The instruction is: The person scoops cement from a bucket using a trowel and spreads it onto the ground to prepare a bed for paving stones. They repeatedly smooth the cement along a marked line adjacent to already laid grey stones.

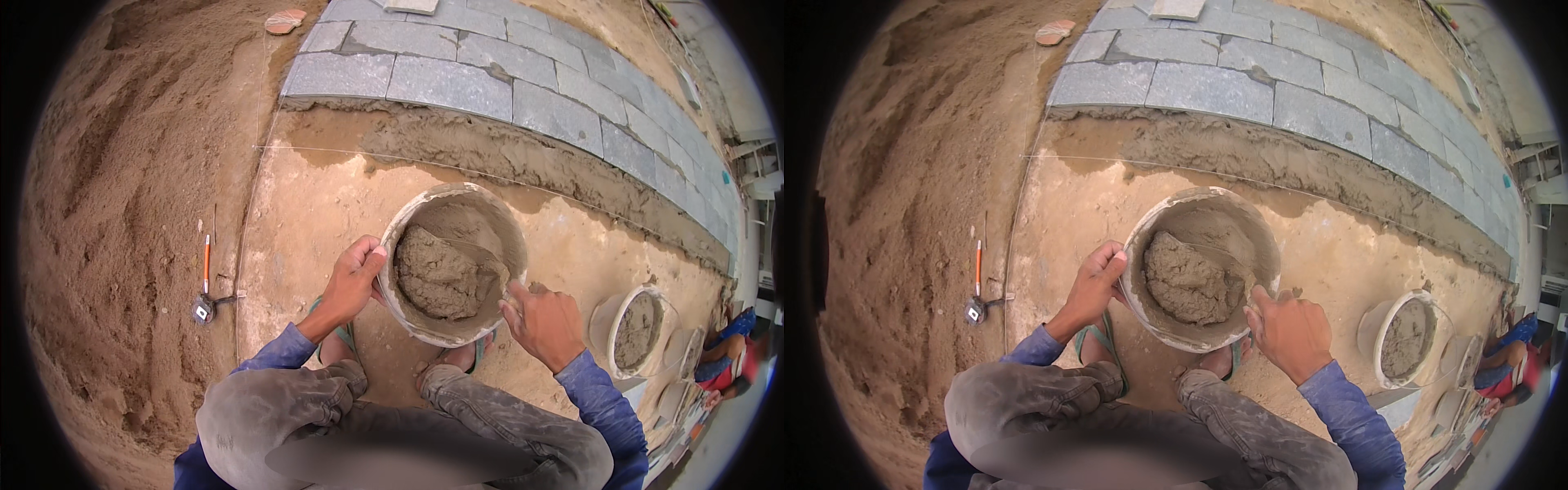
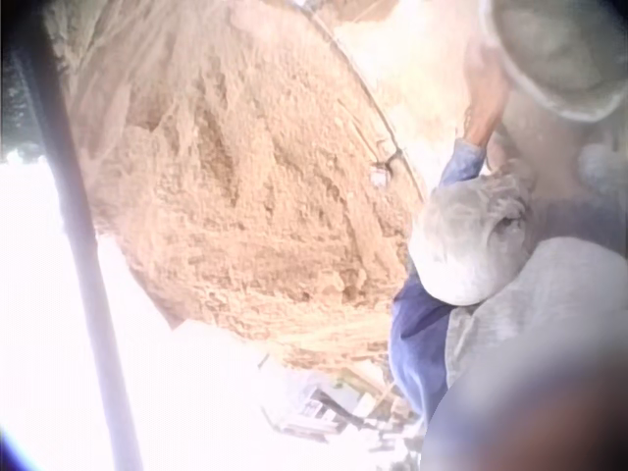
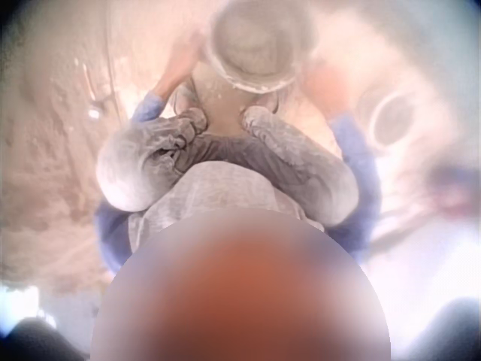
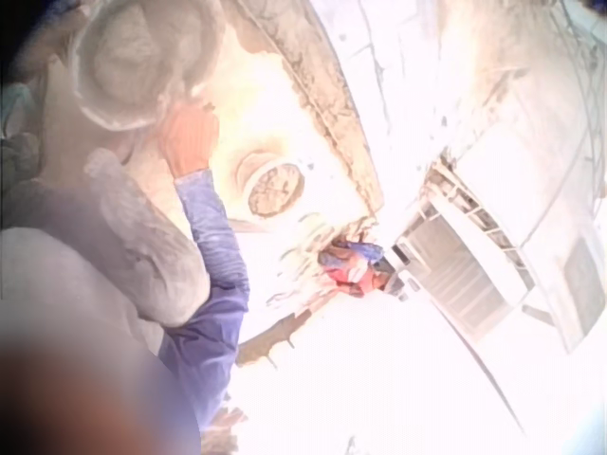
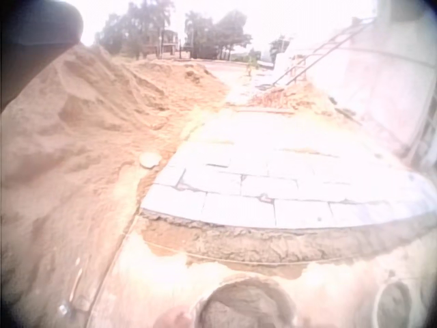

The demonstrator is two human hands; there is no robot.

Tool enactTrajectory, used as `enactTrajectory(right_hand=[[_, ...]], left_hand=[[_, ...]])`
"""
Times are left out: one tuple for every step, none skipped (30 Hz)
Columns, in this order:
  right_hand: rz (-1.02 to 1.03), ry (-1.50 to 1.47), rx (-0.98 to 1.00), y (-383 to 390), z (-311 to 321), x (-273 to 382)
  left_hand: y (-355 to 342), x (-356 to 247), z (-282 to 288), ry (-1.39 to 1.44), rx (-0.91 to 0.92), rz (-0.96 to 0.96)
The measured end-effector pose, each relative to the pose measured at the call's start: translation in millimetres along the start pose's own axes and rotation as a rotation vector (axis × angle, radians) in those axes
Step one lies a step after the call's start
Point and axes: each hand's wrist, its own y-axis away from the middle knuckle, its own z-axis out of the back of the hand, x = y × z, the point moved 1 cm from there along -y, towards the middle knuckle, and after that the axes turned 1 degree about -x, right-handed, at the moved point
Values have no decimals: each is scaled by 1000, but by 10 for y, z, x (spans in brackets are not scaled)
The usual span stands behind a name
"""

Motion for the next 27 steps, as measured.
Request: enactTrajectory(right_hand=[[-16, 15, -16, -2, 56, -21], [-31, 30, -32, -16, 106, -52], [-45, 44, -48, -32, 117, -66], [-47, 30, -59, -47, 103, -72], [-50, 16, -71, -64, 75, -70], [-52, 1, -83, -76, 60, -65], [-43, -4, -80, -94, 56, -48], [-35, -10, -77, -110, 59, -29], [-27, -16, -75, -127, 63, -14], [5, 37, -77, -147, 81, -6], [37, 90, -78, -169, 101, -2], [67, 143, -79, -172, 119, 6], [121, 230, -79, -139, 142, 21], [174, 317, -78, -71, 171, 48], [227, 406, -76, 8, 203, 66], [249, 409, -87, 88, 226, 67], [273, 413, -97, 172, 262, 76], [298, 416, -107, 223, 323, 70], [251, 361, -96, 257, 416, 37], [203, 303, -75, 299, 506, -8], [156, 245, -52, 302, 534, -52], [86, 185, -27, 275, 517, -115], [11, 134, -18, 211, 500, -168], [-62, 80, -10, 170, 445, -214], [-92, -11, 1, 131, 322, -268], [-118, -107, 11, 69, 121, -341], [-129, -213, 25, 7, -27, -373]], left_hand=[[7, -1, 48, -19, 11, -12], [12, -8, 77, -39, 22, -24], [13, -21, 84, -54, 23, -37], [1, -58, 71, -65, 28, -56], [3, -92, 53, -78, 32, -75], [30, -123, 14, -88, 41, -66], [72, -160, -26, -101, 49, -55], [99, -185, -61, -114, 57, -44], [105, -200, -87, -122, 55, -61], [105, -211, -117, -127, 56, -81], [100, -227, -135, -131, 59, -101], [98, -256, -146, -136, 68, -94], [86, -289, -167, -138, 76, -92], [65, -305, -187, -139, 85, -90], [41, -298, -200, -150, 87, -90], [34, -290, -194, -164, 80, -87], [35, -296, -175, -178, 71, -83], [36, -317, -183, -158, 75, -95], [66, -319, -204, -138, 72, -101], [105, -282, -210, -116, 71, -97], [125, -250, -185, -131, 73, -80], [115, -245, -191, -144, 85, -66], [96, -270, -188, -157, 102, -71], [118, -269, -184, -143, 125, -54], [99, -282, -180, -128, 158, -56], [74, -291, -189, -117, 187, -55], [78, -313, -205, -123, 206, -68]])
